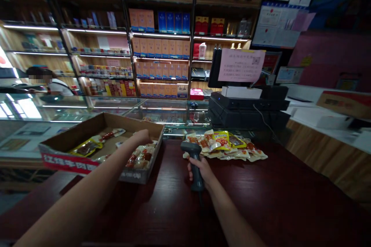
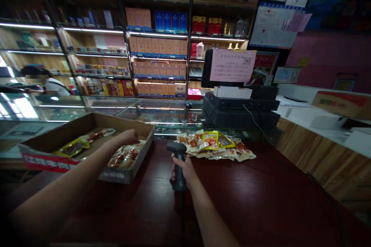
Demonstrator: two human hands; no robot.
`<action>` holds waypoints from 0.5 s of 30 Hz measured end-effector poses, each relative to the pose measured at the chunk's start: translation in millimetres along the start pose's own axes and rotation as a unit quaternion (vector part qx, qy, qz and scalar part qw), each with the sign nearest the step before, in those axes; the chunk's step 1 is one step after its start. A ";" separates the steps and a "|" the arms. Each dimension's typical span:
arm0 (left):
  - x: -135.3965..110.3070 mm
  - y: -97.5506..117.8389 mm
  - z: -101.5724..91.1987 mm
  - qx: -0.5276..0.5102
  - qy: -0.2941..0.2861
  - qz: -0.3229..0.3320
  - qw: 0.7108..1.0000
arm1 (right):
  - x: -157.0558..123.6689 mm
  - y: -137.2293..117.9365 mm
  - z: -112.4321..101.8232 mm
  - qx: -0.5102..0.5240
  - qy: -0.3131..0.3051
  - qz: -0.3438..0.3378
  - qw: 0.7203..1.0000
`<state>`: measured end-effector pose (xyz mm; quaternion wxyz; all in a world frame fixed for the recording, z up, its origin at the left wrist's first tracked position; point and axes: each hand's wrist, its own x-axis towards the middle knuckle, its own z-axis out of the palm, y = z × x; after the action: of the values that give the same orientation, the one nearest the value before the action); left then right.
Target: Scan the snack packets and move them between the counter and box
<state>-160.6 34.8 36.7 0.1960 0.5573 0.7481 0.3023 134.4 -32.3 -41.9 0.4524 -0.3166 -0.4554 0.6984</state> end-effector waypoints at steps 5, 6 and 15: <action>3.2 -50.2 -4.3 -0.087 0.002 -0.137 0.987 | 5.2 20.4 -5.5 0.010 -0.039 0.018 0.999; 3.2 -54.0 -0.1 -0.106 0.005 -0.130 0.986 | 4.8 21.4 -7.3 0.009 -0.042 0.019 0.999; 8.6 -50.7 25.9 -0.172 0.070 -0.065 0.980 | -0.4 20.0 -9.2 0.014 -0.042 0.008 0.999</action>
<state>-183.2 39.1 -16.1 0.2554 0.4431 0.7311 0.4516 135.6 -33.0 -63.8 0.4318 -0.2843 -0.4613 0.7210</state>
